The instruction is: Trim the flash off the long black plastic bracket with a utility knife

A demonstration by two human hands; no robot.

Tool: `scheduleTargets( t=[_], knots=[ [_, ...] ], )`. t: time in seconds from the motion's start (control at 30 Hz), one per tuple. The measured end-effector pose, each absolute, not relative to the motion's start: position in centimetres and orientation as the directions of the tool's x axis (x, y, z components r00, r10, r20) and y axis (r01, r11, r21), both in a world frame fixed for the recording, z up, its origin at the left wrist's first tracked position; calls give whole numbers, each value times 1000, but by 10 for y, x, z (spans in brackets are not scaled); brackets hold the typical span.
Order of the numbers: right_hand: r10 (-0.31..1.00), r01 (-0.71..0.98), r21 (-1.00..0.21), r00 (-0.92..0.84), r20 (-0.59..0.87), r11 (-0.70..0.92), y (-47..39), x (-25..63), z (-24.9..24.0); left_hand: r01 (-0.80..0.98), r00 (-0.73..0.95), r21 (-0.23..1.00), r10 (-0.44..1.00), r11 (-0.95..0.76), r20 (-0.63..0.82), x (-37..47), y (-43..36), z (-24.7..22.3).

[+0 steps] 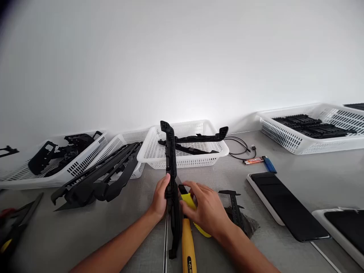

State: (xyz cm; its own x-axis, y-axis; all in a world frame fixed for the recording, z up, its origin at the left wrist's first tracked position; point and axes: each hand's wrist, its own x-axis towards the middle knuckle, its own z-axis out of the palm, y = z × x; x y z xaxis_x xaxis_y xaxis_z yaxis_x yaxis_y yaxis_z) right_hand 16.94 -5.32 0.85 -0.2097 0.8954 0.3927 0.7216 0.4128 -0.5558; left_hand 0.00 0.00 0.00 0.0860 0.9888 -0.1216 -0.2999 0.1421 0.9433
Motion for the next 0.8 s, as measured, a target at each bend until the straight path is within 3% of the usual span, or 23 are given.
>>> scheduleTargets(
  t=[0.27,0.63,0.8],
  knots=[
    [911,640,-656,-199,361,399,-58,175,7,-266,201,940,966,215,-164,-2,2,-2],
    [909,553,-721,-234,346,417,-61,177,7,-269,187,944,972,190,-142,-3,1,0],
    [941,478,-811,-183,284,337,-58,177,13,-300,181,938,976,176,-125,-1,0,-1]
  ],
)
